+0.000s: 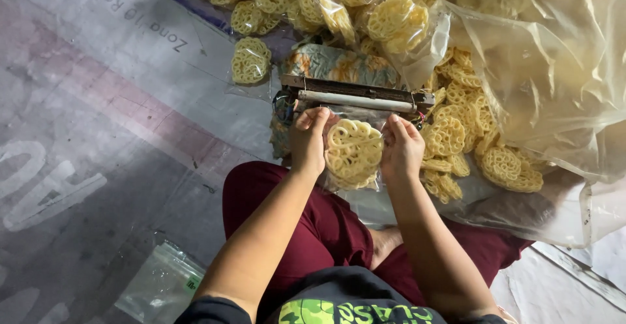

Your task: The person sits on the floor and repeatedly places round, lacy snacks into small clear plastic bags. They then use a handheld heat sealer to seal each bag and set it aside. The process is repeated continuously with snacks from a large pile.

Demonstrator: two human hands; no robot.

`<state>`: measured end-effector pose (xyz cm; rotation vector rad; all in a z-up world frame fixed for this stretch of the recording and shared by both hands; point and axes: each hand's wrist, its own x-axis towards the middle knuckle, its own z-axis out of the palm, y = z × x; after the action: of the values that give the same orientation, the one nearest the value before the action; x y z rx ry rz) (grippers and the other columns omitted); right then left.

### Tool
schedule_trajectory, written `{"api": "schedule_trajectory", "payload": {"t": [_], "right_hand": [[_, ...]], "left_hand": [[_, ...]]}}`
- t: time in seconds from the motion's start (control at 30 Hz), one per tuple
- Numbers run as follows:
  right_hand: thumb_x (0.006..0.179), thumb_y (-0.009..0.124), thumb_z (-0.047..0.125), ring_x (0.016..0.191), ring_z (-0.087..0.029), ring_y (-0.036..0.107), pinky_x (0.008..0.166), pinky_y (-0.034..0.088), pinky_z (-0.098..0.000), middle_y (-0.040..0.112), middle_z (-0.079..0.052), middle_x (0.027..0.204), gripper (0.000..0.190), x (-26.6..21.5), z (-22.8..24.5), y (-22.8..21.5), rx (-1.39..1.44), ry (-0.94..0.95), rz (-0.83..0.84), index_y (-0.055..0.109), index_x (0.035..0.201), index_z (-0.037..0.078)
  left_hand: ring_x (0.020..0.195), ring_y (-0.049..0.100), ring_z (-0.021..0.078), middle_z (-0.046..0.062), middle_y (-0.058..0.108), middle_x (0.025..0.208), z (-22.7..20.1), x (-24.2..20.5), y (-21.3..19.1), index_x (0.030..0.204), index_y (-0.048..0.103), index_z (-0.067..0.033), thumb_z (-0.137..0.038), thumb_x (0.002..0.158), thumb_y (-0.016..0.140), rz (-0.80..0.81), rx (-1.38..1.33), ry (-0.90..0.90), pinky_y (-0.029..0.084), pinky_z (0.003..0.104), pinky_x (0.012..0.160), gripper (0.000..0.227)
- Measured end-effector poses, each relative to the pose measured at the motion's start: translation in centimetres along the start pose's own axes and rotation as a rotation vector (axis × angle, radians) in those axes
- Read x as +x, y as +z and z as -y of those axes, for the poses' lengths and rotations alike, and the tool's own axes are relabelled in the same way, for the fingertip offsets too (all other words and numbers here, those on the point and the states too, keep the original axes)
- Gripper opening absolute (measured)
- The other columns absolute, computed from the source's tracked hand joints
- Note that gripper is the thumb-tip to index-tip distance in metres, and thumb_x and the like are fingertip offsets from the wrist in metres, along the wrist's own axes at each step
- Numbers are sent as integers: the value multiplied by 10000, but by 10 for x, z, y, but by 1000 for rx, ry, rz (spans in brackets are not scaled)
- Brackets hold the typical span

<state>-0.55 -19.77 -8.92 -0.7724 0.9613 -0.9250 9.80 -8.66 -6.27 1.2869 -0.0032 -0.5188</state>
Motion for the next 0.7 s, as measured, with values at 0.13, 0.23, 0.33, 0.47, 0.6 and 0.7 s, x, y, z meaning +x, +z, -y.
{"api": "schedule_trajectory", "payload": {"t": [0.13, 0.23, 0.33, 0.47, 0.6, 0.7], "right_hand": [[849, 667, 106, 500, -62, 425, 409, 318, -154, 584, -55, 651, 72, 7, -7, 2, -3, 14, -66, 634, 837, 43], [848, 662, 95, 518, -61, 461, 458, 363, -144, 599, -46, 651, 57, 13, -10, -2, 10, 15, -69, 628, 819, 58], [849, 656, 90, 528, -80, 503, 469, 402, -165, 599, -55, 650, 65, 5, -4, 4, 20, 14, -70, 624, 814, 46], [840, 669, 89, 534, -98, 542, 482, 437, -174, 608, -61, 654, 53, 10, -6, 0, 31, 21, -65, 638, 830, 48], [848, 663, 99, 602, -151, 620, 543, 489, -215, 628, -87, 694, 60, -8, 8, 6, 53, 31, -38, 644, 861, 44], [876, 634, 108, 666, -190, 635, 613, 496, -238, 620, -120, 733, 73, -25, 19, -1, 49, 16, 34, 640, 881, 35]], "left_hand": [[579, 491, 66, 7, 559, 625, 21, 16, 0, 766, 681, -112, -256, 780, 669, -115, 66, -44, 423, 202, 537, 145], [614, 472, 77, 15, 543, 633, 15, 16, 3, 755, 691, -110, -229, 746, 687, -139, 48, -56, 400, 212, 547, 119], [599, 465, 67, 15, 543, 629, 14, 16, 5, 768, 686, -101, -217, 756, 677, -133, 11, -79, 375, 187, 504, 116], [621, 462, 65, 12, 524, 655, 21, 21, 3, 772, 687, -104, -219, 754, 690, -127, 1, -80, 392, 192, 518, 116], [546, 458, 65, 39, 577, 662, 10, 11, 3, 787, 688, -99, -230, 760, 682, -111, -21, -64, 345, 192, 460, 134], [600, 497, 61, 41, 645, 720, -26, -21, 0, 818, 685, -106, -248, 793, 664, -61, 36, -15, 369, 192, 517, 146]]}}
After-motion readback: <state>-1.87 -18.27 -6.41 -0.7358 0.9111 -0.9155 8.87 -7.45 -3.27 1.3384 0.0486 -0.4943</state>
